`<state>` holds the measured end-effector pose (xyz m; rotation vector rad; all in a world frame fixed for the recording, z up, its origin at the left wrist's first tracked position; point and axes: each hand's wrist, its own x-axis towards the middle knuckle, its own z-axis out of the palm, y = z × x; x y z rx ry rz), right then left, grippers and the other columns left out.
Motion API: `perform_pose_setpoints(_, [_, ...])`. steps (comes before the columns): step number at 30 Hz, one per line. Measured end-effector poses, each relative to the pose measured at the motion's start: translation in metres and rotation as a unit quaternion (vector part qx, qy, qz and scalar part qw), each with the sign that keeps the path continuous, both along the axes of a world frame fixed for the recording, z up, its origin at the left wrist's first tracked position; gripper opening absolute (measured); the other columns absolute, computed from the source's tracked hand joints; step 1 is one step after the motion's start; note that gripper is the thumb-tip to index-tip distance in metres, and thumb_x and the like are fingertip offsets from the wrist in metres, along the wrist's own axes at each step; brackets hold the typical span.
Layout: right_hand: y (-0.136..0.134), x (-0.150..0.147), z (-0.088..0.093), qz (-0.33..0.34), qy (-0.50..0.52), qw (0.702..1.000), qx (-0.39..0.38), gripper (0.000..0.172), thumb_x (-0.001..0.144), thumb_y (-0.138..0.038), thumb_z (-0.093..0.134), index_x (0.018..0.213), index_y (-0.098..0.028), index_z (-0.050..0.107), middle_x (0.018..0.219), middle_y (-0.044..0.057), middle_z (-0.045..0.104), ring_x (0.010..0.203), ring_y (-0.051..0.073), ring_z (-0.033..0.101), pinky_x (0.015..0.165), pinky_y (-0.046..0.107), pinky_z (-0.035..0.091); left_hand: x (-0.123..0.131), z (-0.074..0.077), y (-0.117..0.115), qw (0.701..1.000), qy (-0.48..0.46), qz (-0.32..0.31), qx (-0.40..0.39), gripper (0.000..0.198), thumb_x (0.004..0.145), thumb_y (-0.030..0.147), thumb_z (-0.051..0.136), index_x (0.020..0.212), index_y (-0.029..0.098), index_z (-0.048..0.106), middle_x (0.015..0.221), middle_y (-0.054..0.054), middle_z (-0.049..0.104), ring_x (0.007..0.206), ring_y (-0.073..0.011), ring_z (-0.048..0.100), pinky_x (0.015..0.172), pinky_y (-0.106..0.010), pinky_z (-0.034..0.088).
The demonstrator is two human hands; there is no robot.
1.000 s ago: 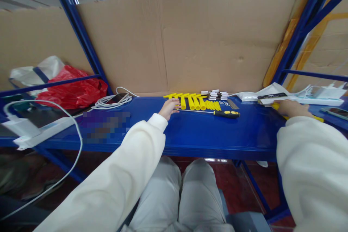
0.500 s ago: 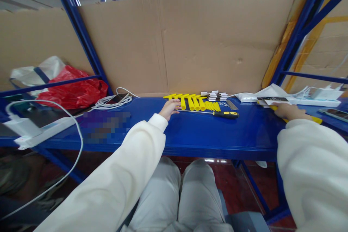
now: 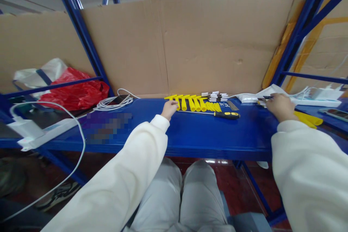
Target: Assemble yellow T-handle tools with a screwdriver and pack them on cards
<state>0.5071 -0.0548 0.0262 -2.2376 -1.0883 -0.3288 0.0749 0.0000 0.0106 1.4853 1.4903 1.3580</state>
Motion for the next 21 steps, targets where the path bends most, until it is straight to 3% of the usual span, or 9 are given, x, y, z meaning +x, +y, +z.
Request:
perform_pose_setpoints(4, [0.009, -0.061, 0.025, 0.078, 0.071, 0.979, 0.176, 0.036, 0.084, -0.01, 0.055, 0.112, -0.009, 0.077, 0.115, 0.024, 0.075, 0.112, 0.032, 0.069, 0.104, 0.044, 0.051, -0.008, -0.005, 0.0, 0.99, 0.122, 0.075, -0.014, 0.03, 0.073, 0.012, 0.077, 0.1, 0.025, 0.078, 0.139, -0.017, 0.071, 0.143, -0.0398, 0.056, 0.114, -0.048, 0.044])
perform_pose_setpoints(7, [0.027, -0.104, 0.039, 0.125, 0.176, 0.926, 0.309, 0.028, 0.081, -0.009, 0.052, 0.101, -0.01, 0.072, 0.106, 0.019, 0.075, 0.096, 0.025, 0.069, 0.095, 0.037, 0.054, -0.012, -0.009, 0.001, 0.983, 0.157, 0.086, -0.045, 0.038, 0.074, 0.021, 0.082, 0.112, 0.025, 0.076, 0.143, -0.021, 0.068, 0.146, -0.0446, 0.052, 0.116, -0.056, 0.039])
perform_pose_setpoints(10, [0.045, -0.138, 0.038, 0.186, 0.261, 0.867, 0.382, 0.023, 0.079, -0.01, 0.049, 0.094, -0.015, 0.066, 0.1, 0.014, 0.074, 0.088, 0.022, 0.069, 0.083, 0.033, 0.056, -0.016, -0.012, 0.009, 0.982, 0.164, 0.06, -0.065, 0.047, 0.071, 0.019, 0.084, 0.117, 0.024, 0.075, 0.143, -0.023, 0.068, 0.145, -0.0467, 0.054, 0.117, -0.057, 0.037])
perform_pose_setpoints(12, [0.053, -0.154, 0.027, 0.197, 0.265, 0.863, 0.382, 0.022, 0.078, -0.011, 0.049, 0.092, -0.017, 0.065, 0.096, 0.011, 0.073, 0.087, 0.022, 0.069, 0.085, 0.035, 0.056, -0.018, -0.014, 0.015, 0.982, 0.169, 0.041, -0.078, 0.052, 0.068, 0.019, 0.085, 0.118, 0.024, 0.075, 0.141, -0.024, 0.069, 0.142, -0.0472, 0.056, 0.117, -0.058, 0.037])
perform_pose_setpoints(15, [0.057, -0.165, 0.001, 0.237, 0.209, 0.898, 0.305, 0.013, 0.078, -0.017, 0.056, 0.087, -0.02, 0.066, 0.091, 0.01, 0.073, 0.088, 0.026, 0.07, 0.092, 0.042, 0.056, -0.019, -0.017, 0.019, 0.983, 0.169, 0.033, -0.068, 0.052, 0.066, 0.022, 0.085, 0.117, 0.031, 0.076, 0.138, -0.017, 0.074, 0.14, -0.0447, 0.059, 0.118, -0.06, 0.035])
perform_pose_setpoints(18, [0.056, -0.161, -0.019, 0.27, 0.17, 0.916, 0.245, 0.01, 0.078, -0.021, 0.06, 0.084, -0.021, 0.068, 0.092, 0.01, 0.074, 0.092, 0.028, 0.071, 0.097, 0.045, 0.055, -0.015, -0.018, 0.013, 0.981, 0.177, 0.045, -0.057, 0.05, 0.068, 0.02, 0.083, 0.116, 0.034, 0.076, 0.136, -0.013, 0.076, 0.141, -0.0419, 0.058, 0.121, -0.06, 0.031])
perform_pose_setpoints(21, [0.056, -0.151, -0.027, 0.27, 0.162, 0.922, 0.225, 0.011, 0.078, -0.022, 0.059, 0.083, -0.021, 0.069, 0.093, 0.012, 0.075, 0.094, 0.029, 0.071, 0.099, 0.047, 0.055, -0.011, -0.014, 0.002, 0.976, 0.203, 0.045, -0.058, 0.049, 0.069, 0.016, 0.08, 0.116, 0.032, 0.075, 0.137, -0.014, 0.075, 0.141, -0.0424, 0.058, 0.121, -0.06, 0.031])
